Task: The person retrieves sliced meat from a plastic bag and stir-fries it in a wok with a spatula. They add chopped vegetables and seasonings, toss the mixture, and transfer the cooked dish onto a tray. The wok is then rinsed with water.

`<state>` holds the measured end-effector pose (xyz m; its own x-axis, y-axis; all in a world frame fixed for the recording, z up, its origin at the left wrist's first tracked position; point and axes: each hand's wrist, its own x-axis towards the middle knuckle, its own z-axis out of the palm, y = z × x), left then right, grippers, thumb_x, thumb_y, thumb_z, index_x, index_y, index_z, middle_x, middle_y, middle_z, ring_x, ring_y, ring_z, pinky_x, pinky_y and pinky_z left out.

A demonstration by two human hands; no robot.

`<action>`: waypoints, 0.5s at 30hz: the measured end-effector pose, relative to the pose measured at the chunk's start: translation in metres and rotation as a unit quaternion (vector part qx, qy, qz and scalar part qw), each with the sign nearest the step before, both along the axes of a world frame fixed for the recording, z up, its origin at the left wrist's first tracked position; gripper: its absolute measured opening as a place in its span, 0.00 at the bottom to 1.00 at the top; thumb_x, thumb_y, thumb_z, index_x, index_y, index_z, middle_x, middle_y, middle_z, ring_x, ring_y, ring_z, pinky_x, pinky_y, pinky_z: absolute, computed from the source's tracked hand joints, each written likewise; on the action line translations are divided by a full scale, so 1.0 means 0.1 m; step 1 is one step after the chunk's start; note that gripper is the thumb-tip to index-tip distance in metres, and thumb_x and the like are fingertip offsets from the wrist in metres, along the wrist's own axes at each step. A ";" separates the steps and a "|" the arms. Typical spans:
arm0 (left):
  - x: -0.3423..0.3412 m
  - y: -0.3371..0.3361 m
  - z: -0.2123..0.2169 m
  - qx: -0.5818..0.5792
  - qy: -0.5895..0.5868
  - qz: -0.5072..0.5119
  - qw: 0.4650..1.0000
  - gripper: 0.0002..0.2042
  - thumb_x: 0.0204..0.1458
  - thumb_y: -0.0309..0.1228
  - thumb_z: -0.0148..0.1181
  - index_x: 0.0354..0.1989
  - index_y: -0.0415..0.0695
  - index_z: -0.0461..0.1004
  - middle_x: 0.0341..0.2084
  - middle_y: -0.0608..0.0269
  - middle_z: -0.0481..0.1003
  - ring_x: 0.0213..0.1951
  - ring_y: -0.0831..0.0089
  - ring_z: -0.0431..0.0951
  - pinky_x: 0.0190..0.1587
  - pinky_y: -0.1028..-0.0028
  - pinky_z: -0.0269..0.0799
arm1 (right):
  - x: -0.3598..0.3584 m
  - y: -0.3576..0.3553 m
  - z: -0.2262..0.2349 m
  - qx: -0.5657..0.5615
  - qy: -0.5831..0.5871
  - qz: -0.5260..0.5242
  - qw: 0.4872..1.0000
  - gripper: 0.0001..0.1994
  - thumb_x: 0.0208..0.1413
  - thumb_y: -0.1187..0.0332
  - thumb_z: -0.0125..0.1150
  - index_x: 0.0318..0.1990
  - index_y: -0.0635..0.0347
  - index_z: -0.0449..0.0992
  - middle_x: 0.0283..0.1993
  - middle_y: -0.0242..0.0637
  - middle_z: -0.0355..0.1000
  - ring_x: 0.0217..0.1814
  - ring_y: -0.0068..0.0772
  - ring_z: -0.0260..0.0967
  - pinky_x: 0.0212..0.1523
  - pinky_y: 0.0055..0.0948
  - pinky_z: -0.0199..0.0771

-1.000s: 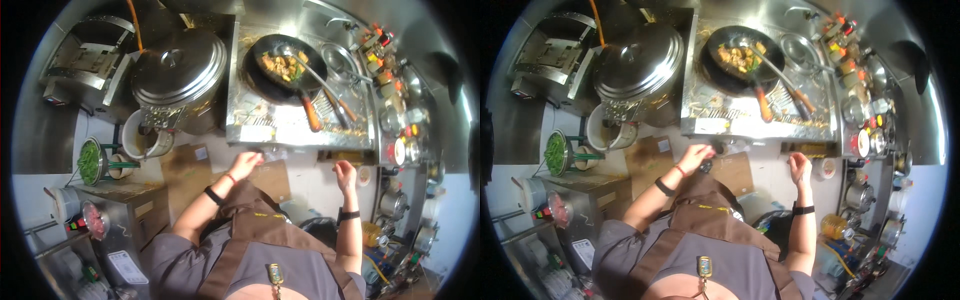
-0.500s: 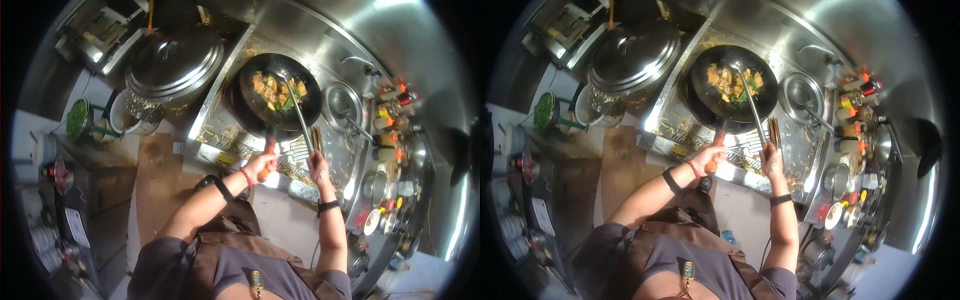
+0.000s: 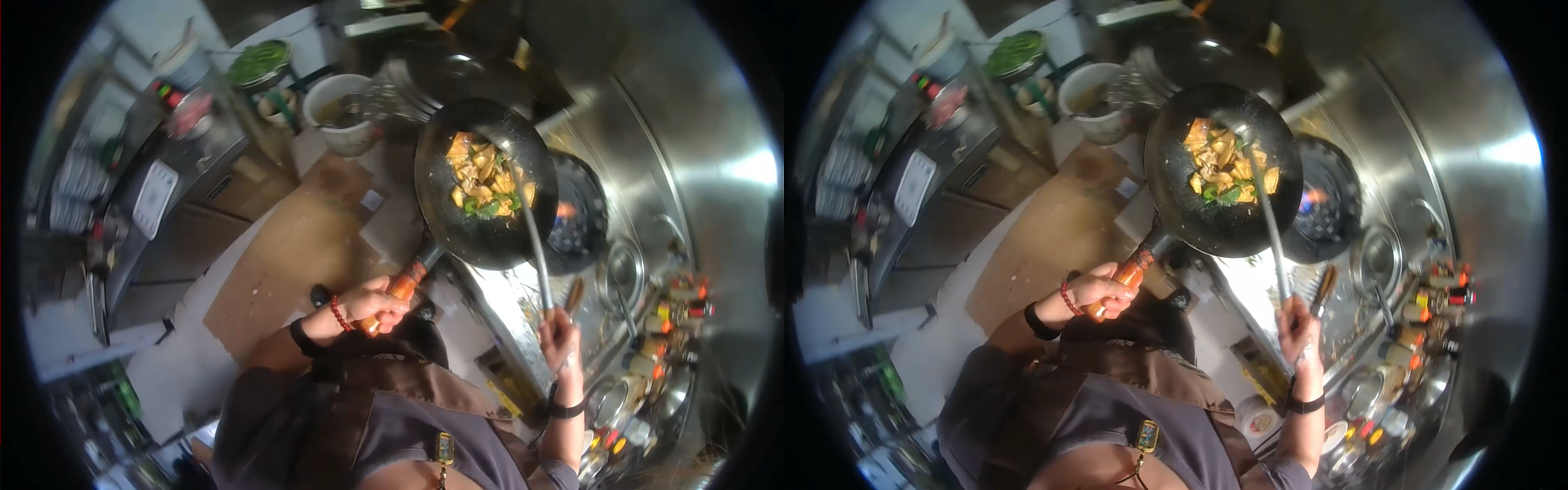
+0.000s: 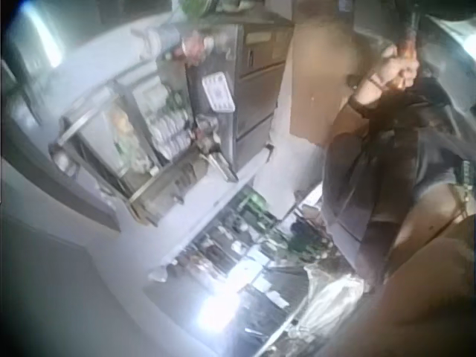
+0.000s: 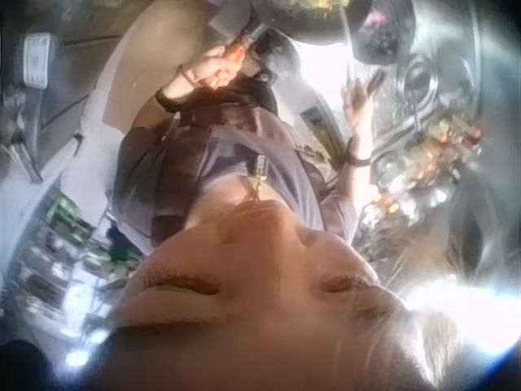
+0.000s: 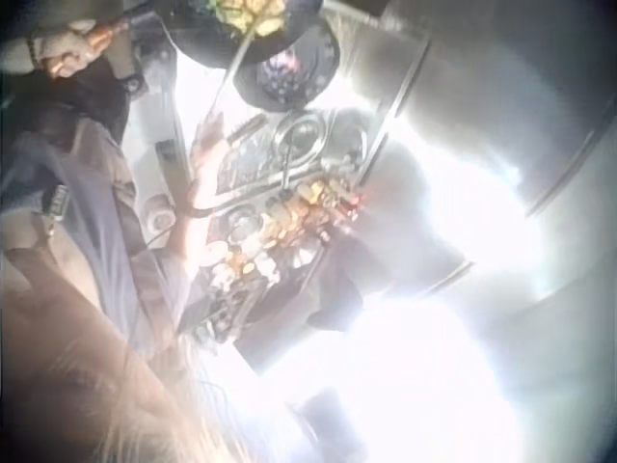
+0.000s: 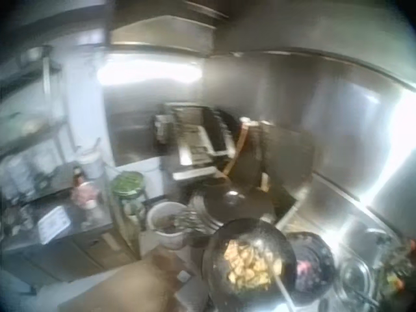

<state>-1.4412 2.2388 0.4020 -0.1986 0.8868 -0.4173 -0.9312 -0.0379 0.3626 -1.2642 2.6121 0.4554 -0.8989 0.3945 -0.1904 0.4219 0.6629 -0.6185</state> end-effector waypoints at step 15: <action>0.46 -4.18 0.46 -0.097 0.042 0.412 0.905 0.09 0.52 0.21 0.56 0.38 0.44 0.63 0.19 0.66 0.64 0.17 0.79 0.64 0.19 0.74 0.62 | -2.77 -4.26 -0.17 0.023 0.163 0.384 0.908 0.21 0.53 0.70 0.62 0.55 0.63 0.72 0.41 0.54 0.75 0.39 0.48 0.78 0.39 0.35 0.77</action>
